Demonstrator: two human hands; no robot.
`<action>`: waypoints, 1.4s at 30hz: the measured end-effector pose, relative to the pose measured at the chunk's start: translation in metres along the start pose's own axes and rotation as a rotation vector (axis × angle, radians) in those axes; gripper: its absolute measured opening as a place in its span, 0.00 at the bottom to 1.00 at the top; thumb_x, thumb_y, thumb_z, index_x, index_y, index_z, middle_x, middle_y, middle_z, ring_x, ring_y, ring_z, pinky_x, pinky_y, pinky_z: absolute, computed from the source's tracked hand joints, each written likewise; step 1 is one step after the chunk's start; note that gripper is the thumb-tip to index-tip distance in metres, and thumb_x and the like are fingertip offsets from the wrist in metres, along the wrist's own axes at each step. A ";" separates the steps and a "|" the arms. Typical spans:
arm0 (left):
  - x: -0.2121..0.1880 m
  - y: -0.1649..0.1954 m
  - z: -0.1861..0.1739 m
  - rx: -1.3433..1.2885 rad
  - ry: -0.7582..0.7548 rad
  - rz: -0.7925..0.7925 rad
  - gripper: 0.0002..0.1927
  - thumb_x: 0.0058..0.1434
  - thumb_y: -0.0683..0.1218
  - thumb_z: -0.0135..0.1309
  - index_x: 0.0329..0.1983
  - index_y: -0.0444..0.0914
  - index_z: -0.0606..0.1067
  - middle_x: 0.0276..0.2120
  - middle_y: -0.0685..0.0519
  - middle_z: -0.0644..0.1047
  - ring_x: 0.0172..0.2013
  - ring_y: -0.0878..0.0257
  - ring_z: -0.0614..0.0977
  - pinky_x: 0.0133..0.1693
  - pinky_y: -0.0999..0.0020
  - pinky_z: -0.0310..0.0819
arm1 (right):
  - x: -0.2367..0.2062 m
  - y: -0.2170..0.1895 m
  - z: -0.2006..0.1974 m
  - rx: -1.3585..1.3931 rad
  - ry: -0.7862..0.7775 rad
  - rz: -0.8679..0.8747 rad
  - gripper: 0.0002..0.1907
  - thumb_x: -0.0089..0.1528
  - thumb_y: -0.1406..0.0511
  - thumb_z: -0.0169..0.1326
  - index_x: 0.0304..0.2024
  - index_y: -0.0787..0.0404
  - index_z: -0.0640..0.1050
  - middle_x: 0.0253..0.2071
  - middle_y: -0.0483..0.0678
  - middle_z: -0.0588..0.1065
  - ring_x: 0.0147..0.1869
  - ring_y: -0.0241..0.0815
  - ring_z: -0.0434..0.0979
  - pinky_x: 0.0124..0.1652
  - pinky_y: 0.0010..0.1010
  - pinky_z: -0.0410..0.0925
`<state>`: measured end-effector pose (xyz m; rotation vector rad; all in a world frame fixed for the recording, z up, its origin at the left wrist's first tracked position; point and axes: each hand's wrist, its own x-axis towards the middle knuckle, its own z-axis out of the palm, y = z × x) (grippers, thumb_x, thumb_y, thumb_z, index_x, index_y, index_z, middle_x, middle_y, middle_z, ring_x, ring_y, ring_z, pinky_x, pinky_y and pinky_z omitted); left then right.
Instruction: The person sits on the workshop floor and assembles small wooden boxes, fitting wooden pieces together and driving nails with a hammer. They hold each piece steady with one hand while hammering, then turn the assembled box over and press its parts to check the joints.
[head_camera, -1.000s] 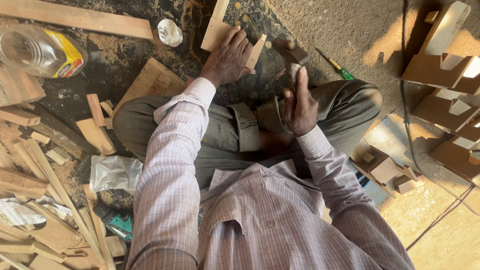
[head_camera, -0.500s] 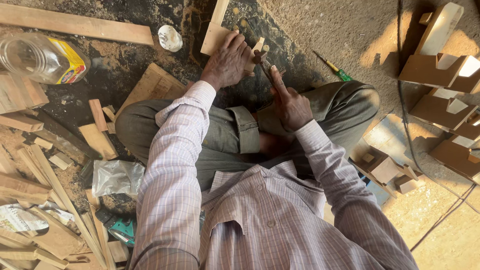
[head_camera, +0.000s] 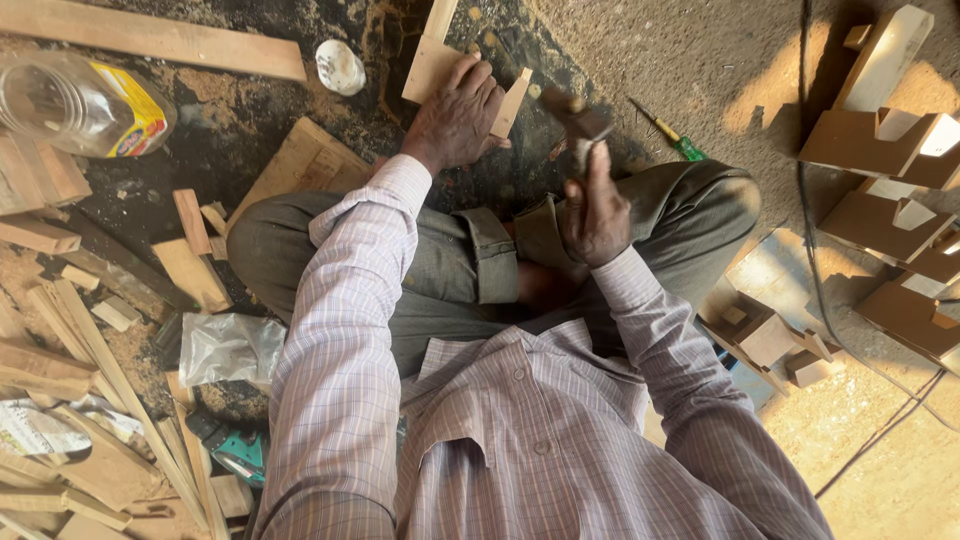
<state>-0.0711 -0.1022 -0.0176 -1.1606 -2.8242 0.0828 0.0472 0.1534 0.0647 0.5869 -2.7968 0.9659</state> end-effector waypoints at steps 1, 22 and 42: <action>0.002 -0.001 0.000 0.021 0.020 -0.005 0.43 0.68 0.78 0.40 0.51 0.32 0.72 0.51 0.44 0.74 0.65 0.50 0.66 0.73 0.52 0.42 | 0.002 0.002 0.000 -0.055 -0.053 -0.002 0.30 0.79 0.60 0.43 0.79 0.58 0.49 0.43 0.63 0.80 0.27 0.49 0.79 0.21 0.39 0.74; 0.004 -0.001 -0.005 0.033 -0.023 -0.015 0.35 0.68 0.72 0.42 0.50 0.35 0.71 0.49 0.47 0.74 0.63 0.51 0.66 0.73 0.52 0.43 | 0.011 -0.011 -0.011 -0.196 -0.306 0.167 0.35 0.73 0.61 0.52 0.78 0.46 0.53 0.29 0.55 0.75 0.22 0.55 0.74 0.24 0.50 0.70; 0.005 0.001 -0.008 -0.028 -0.007 -0.013 0.45 0.66 0.78 0.43 0.50 0.30 0.72 0.47 0.44 0.74 0.61 0.49 0.67 0.71 0.53 0.46 | 0.016 -0.014 -0.011 -0.231 -0.235 0.072 0.33 0.76 0.57 0.46 0.80 0.44 0.50 0.35 0.58 0.76 0.24 0.54 0.76 0.23 0.46 0.70</action>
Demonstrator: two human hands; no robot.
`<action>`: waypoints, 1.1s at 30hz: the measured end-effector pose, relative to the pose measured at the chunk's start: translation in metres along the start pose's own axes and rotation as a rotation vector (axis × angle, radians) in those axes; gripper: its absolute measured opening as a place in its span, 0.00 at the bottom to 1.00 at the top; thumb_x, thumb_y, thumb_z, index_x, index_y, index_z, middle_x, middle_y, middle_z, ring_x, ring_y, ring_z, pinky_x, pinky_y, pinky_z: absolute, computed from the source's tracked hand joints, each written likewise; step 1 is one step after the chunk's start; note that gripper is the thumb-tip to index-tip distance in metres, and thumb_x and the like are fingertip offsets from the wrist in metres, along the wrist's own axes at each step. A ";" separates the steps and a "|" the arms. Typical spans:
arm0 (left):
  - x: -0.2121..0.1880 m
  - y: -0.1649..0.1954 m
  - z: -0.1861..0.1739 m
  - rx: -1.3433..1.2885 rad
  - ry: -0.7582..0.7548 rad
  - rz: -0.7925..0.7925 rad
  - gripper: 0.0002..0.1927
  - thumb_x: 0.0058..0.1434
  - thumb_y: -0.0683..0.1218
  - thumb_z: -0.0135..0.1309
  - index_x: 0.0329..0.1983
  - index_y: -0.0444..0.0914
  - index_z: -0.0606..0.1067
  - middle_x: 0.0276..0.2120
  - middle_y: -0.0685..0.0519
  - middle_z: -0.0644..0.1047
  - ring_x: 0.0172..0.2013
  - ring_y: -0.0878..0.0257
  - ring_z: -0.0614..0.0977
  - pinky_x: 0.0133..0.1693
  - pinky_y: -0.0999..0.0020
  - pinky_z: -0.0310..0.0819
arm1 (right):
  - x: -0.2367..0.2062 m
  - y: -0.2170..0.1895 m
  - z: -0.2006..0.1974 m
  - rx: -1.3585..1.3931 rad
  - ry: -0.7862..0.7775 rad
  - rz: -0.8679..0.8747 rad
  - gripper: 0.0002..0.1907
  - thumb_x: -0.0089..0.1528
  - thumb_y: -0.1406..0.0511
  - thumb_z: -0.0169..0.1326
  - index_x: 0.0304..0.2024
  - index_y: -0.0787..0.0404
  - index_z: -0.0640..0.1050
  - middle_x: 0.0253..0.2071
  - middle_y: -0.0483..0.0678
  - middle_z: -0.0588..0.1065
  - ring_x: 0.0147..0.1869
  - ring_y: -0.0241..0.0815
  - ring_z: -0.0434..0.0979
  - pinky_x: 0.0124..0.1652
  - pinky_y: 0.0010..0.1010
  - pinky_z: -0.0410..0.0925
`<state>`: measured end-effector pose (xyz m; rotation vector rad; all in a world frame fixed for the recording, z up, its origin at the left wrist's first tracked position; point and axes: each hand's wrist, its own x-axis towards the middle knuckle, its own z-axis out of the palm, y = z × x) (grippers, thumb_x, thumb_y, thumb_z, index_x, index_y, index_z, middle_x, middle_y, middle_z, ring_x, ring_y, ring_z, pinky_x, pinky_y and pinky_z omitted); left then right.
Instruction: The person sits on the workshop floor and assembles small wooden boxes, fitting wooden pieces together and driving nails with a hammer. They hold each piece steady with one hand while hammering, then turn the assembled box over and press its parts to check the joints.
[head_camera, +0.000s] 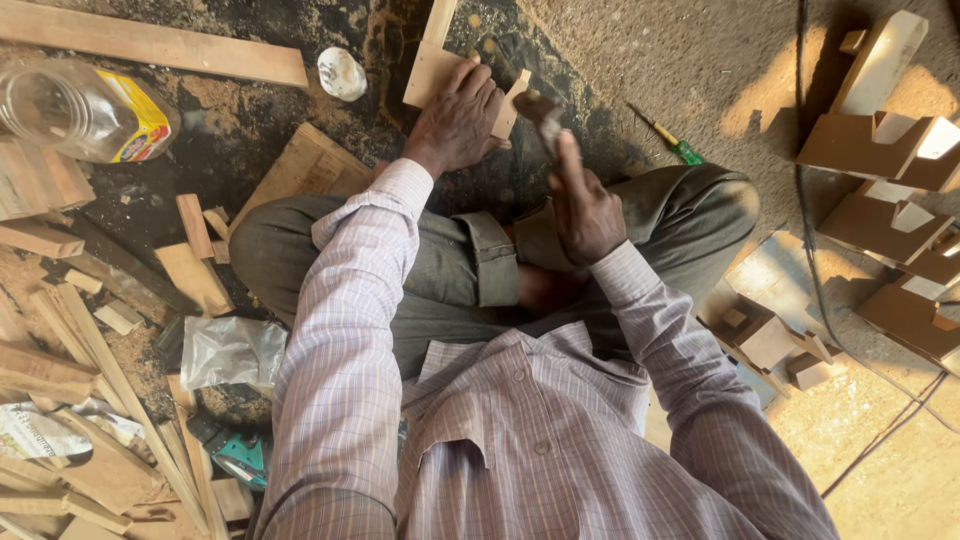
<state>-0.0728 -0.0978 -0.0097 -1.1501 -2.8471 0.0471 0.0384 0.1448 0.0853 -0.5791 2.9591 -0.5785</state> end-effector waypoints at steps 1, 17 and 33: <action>-0.001 0.001 0.000 -0.010 -0.023 -0.008 0.44 0.67 0.77 0.44 0.50 0.30 0.72 0.47 0.44 0.74 0.61 0.49 0.67 0.72 0.52 0.46 | 0.002 0.000 -0.002 -0.111 -0.137 0.049 0.33 0.74 0.57 0.48 0.78 0.44 0.52 0.30 0.56 0.75 0.20 0.53 0.75 0.20 0.48 0.69; 0.000 0.003 -0.010 -0.161 -0.093 -0.061 0.44 0.64 0.76 0.50 0.55 0.30 0.71 0.54 0.41 0.73 0.66 0.47 0.63 0.73 0.51 0.40 | -0.021 0.004 -0.013 0.303 0.329 -0.051 0.31 0.81 0.60 0.42 0.82 0.50 0.47 0.63 0.68 0.73 0.53 0.64 0.82 0.47 0.41 0.79; -0.207 0.082 -0.173 -0.603 0.890 -0.692 0.16 0.69 0.44 0.62 0.58 0.39 0.75 0.58 0.51 0.76 0.58 0.55 0.80 0.60 0.60 0.77 | -0.050 -0.010 0.019 0.940 0.091 0.274 0.29 0.81 0.53 0.45 0.77 0.62 0.59 0.26 0.46 0.72 0.21 0.32 0.67 0.24 0.25 0.61</action>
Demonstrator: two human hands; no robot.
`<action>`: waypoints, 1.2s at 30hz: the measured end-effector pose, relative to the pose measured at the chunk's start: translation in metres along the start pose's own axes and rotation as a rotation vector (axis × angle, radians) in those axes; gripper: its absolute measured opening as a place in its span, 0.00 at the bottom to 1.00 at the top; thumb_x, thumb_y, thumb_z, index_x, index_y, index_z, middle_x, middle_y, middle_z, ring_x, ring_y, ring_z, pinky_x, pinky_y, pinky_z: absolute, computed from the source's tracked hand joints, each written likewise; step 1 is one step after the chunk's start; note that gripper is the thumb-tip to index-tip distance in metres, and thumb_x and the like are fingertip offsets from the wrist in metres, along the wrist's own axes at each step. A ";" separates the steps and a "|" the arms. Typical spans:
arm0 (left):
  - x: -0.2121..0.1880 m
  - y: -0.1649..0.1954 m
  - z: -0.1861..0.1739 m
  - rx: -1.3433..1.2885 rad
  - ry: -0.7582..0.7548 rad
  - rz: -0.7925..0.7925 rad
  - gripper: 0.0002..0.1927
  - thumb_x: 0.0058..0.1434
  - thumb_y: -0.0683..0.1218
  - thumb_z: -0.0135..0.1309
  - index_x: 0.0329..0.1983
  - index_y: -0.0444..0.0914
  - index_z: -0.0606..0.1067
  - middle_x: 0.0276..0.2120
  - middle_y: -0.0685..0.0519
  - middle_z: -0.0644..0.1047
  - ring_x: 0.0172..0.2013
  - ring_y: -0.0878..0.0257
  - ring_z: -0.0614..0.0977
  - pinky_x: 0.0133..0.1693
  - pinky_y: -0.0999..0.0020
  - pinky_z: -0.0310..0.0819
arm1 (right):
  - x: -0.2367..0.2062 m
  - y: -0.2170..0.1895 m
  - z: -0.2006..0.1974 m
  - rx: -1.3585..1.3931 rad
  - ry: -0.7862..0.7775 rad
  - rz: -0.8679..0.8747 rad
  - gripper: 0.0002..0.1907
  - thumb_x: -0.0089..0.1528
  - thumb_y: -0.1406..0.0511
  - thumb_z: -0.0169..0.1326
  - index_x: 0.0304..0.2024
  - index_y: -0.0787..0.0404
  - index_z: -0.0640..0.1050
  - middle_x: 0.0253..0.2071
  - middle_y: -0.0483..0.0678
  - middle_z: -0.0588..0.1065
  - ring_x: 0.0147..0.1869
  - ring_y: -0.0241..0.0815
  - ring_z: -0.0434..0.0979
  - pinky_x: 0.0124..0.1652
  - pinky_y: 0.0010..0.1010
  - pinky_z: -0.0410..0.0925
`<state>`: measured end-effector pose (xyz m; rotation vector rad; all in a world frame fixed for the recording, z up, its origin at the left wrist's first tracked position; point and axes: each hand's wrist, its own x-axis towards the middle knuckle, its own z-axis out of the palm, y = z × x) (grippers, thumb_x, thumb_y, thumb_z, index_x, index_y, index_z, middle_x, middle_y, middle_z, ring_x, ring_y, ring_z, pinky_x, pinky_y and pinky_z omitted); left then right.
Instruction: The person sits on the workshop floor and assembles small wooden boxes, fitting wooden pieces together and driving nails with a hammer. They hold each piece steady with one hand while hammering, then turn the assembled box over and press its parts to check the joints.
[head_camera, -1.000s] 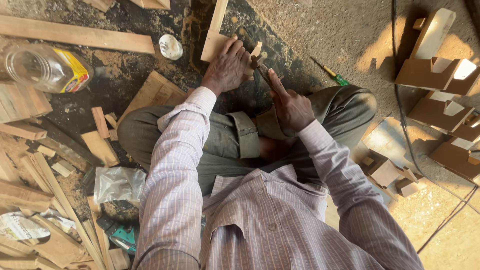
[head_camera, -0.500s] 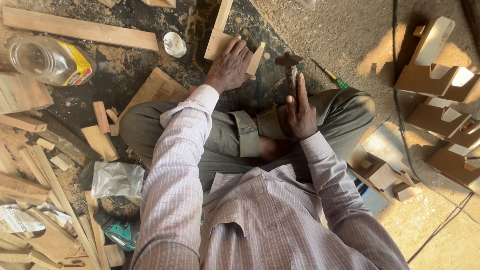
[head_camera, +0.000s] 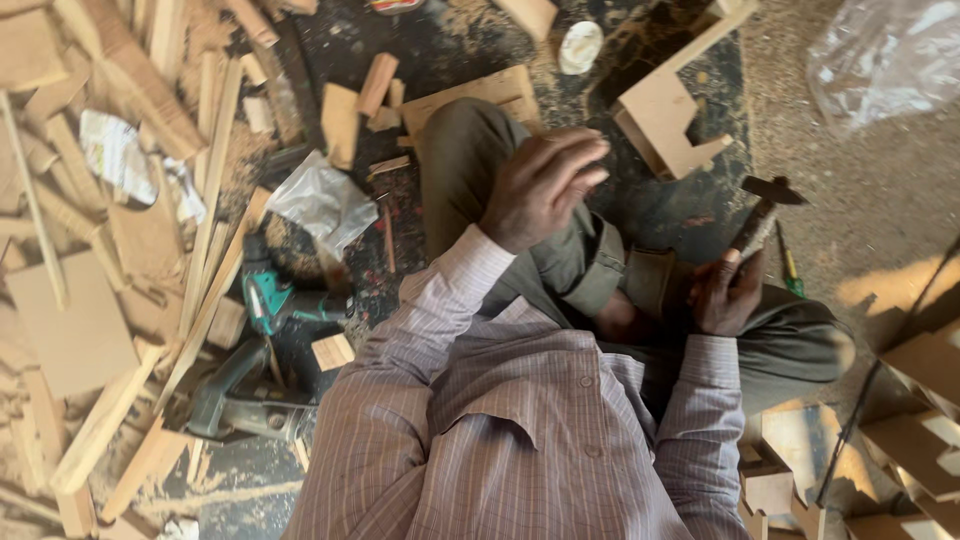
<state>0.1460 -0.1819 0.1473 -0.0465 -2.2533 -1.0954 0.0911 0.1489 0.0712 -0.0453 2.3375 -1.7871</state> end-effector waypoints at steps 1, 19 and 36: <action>-0.015 -0.008 -0.035 0.087 0.115 -0.092 0.14 0.70 0.44 0.61 0.56 0.38 0.75 0.54 0.49 0.78 0.55 0.53 0.80 0.57 0.58 0.77 | -0.003 -0.002 0.003 0.003 -0.012 -0.001 0.30 0.81 0.53 0.45 0.78 0.61 0.58 0.27 0.46 0.71 0.22 0.32 0.67 0.24 0.24 0.61; -0.182 -0.161 -0.167 0.855 -0.288 -0.965 0.07 0.61 0.44 0.59 0.41 0.44 0.83 0.46 0.47 0.80 0.47 0.47 0.82 0.51 0.45 0.74 | -0.025 -0.016 0.025 -0.093 -0.043 -0.100 0.31 0.80 0.49 0.45 0.74 0.64 0.63 0.27 0.46 0.71 0.23 0.32 0.68 0.22 0.26 0.61; -0.078 -0.116 -0.123 0.316 0.320 -0.362 0.07 0.74 0.35 0.58 0.54 0.34 0.78 0.44 0.44 0.83 0.42 0.56 0.86 0.44 0.66 0.83 | 0.012 -0.006 -0.008 0.027 0.127 0.082 0.33 0.75 0.54 0.48 0.78 0.59 0.59 0.25 0.42 0.71 0.21 0.28 0.65 0.21 0.21 0.61</action>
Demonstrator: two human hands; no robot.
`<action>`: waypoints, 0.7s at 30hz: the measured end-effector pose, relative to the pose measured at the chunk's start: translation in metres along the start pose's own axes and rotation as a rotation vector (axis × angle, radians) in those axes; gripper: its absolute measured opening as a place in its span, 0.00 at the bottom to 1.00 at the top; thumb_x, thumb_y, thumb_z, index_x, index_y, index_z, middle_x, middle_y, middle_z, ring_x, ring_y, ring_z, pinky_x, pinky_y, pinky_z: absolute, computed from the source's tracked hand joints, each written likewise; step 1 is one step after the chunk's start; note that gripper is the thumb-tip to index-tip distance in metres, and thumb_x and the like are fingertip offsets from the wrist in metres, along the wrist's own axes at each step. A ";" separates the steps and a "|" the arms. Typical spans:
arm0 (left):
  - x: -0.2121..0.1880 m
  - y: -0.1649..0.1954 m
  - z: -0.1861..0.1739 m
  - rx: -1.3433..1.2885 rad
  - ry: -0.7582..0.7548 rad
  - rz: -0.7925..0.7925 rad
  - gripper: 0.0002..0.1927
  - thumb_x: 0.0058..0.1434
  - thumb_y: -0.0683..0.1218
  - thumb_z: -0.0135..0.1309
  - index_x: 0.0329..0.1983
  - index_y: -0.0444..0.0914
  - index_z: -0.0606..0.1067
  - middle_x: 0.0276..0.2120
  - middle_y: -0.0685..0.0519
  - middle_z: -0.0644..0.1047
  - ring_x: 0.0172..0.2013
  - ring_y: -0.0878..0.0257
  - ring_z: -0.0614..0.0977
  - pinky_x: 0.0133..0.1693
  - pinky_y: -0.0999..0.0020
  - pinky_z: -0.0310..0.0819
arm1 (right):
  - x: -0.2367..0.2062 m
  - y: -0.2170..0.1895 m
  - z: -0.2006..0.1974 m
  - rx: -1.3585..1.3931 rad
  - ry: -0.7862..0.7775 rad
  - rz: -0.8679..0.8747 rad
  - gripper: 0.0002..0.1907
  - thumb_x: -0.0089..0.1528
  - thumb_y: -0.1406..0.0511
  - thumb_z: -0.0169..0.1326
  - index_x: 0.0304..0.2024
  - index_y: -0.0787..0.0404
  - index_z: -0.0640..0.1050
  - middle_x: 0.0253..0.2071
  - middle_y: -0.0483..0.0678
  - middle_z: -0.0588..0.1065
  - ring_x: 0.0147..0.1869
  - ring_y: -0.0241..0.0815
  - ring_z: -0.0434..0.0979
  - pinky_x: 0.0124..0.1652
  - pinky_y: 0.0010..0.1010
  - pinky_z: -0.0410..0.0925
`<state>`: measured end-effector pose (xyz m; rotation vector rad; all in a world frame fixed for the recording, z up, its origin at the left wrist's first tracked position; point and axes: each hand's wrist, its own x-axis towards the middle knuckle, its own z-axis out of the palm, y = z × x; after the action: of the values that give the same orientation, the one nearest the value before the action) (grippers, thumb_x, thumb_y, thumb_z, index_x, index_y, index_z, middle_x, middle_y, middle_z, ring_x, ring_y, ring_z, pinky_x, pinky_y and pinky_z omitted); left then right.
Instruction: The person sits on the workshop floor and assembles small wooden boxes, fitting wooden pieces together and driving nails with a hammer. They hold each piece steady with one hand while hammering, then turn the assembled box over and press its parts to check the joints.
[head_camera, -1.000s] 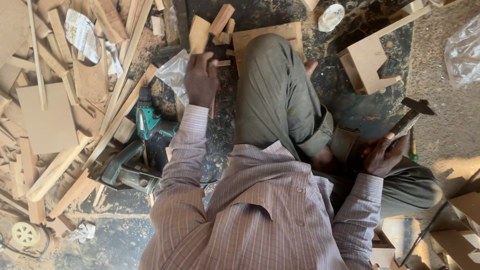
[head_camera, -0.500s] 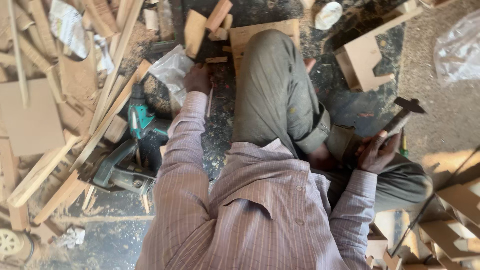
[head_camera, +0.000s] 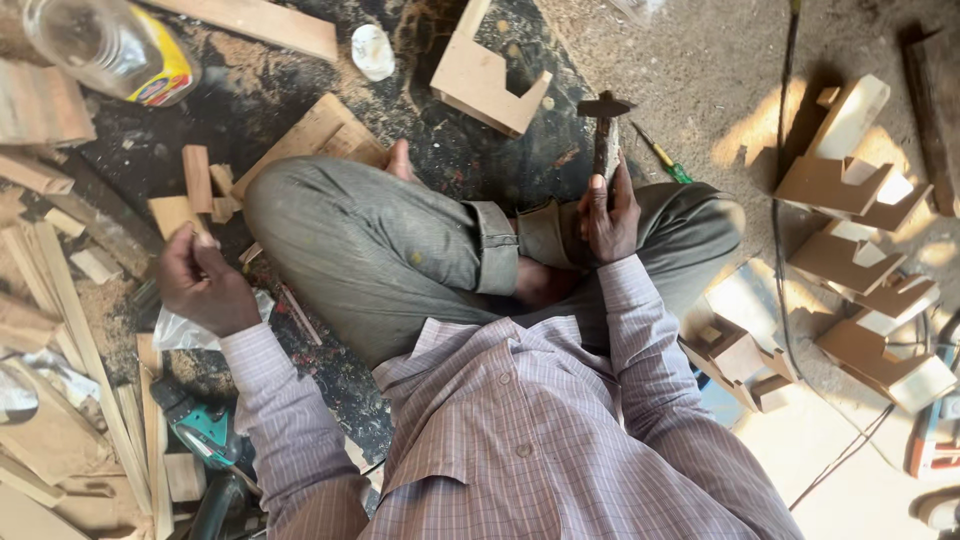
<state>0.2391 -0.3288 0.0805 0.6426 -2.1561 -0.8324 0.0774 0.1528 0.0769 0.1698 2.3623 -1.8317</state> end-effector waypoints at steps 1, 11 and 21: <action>0.008 0.028 0.009 -0.179 0.013 -0.031 0.06 0.76 0.36 0.59 0.54 0.33 0.76 0.45 0.44 0.83 0.44 0.56 0.86 0.46 0.67 0.84 | 0.003 -0.002 -0.002 0.005 -0.003 0.002 0.33 0.75 0.54 0.48 0.78 0.59 0.59 0.26 0.42 0.71 0.21 0.27 0.65 0.21 0.21 0.61; 0.005 0.216 0.289 -0.568 -0.454 0.267 0.07 0.68 0.34 0.58 0.47 0.36 0.76 0.41 0.49 0.81 0.34 0.63 0.82 0.34 0.70 0.79 | 0.027 -0.003 -0.020 0.164 0.013 0.119 0.33 0.74 0.53 0.47 0.77 0.58 0.58 0.27 0.42 0.70 0.20 0.28 0.65 0.20 0.20 0.61; -0.041 0.190 0.393 -0.518 -0.768 0.168 0.15 0.68 0.34 0.54 0.55 0.35 0.67 0.43 0.47 0.82 0.45 0.55 0.87 0.44 0.62 0.84 | 0.055 0.004 -0.033 0.222 0.018 0.206 0.32 0.75 0.54 0.46 0.77 0.57 0.58 0.27 0.42 0.70 0.21 0.28 0.64 0.20 0.20 0.61</action>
<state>-0.0733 -0.0341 -0.0081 -0.1635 -2.4219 -1.6532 0.0226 0.1859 0.0713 0.4387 2.0585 -1.9911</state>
